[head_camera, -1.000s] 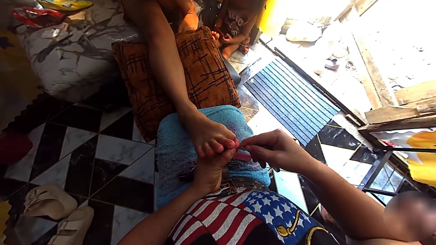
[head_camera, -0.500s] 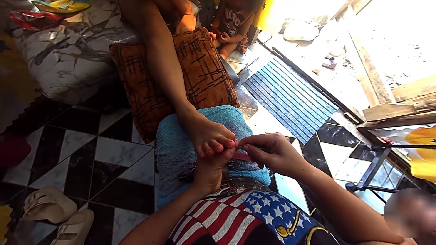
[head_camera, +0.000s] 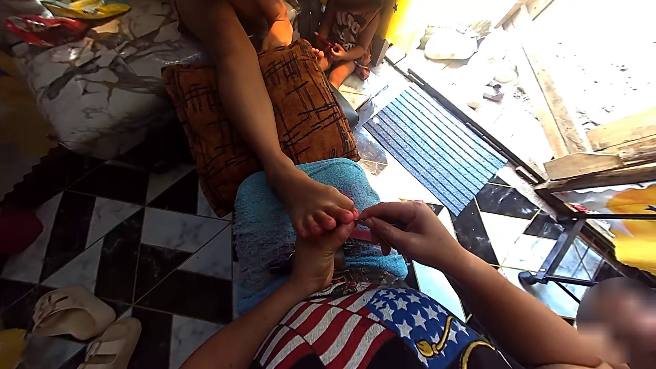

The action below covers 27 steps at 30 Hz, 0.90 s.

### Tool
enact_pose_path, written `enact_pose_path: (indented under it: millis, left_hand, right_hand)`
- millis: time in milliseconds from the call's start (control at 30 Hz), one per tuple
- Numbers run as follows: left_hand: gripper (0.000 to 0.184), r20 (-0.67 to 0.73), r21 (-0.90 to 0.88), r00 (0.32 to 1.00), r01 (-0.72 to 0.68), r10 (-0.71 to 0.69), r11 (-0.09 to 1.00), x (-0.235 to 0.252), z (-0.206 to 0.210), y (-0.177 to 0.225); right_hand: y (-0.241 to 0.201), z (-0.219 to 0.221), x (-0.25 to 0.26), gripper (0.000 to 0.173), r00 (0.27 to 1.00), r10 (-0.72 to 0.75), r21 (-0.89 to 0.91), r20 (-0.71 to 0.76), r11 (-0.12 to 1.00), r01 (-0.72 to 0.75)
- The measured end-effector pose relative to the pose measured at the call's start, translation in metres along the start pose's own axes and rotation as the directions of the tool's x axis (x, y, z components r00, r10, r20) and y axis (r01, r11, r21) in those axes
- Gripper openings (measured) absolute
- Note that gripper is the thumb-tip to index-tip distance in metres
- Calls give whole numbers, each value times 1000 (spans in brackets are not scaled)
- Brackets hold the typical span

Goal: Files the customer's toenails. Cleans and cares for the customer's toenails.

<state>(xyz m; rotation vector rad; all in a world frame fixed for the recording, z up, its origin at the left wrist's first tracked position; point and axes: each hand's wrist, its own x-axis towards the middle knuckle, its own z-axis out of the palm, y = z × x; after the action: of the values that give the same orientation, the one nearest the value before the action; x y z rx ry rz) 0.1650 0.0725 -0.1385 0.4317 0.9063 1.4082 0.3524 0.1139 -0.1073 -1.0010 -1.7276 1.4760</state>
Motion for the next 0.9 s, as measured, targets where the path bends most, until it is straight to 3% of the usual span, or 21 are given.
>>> enact_pose_path:
  millis: [567, 700, 800, 900]
  left_hand:
    - [23, 20, -20, 1000, -1, 2, 1000, 0, -5, -1]
    - [21, 45, -35, 999, 20, -19, 999, 0, -6, 0]
    - [19, 80, -83, 995, 65, -58, 994, 1, -6, 1]
    - [19, 99, -133, 988, 128, -115, 983, 3, -4, 1]
  right_hand:
    - [1, 5, -1, 19, 1000, -2, 37, -11, 999, 2]
    - [-1, -4, -2, 21, 998, 62, 38, 27, 997, -63]
    - [-7, -13, 0, 21, 999, 37, 305, -36, 952, -24]
    - [-22, 8, 11, 22, 960, -66, 562, -271, 799, 213]
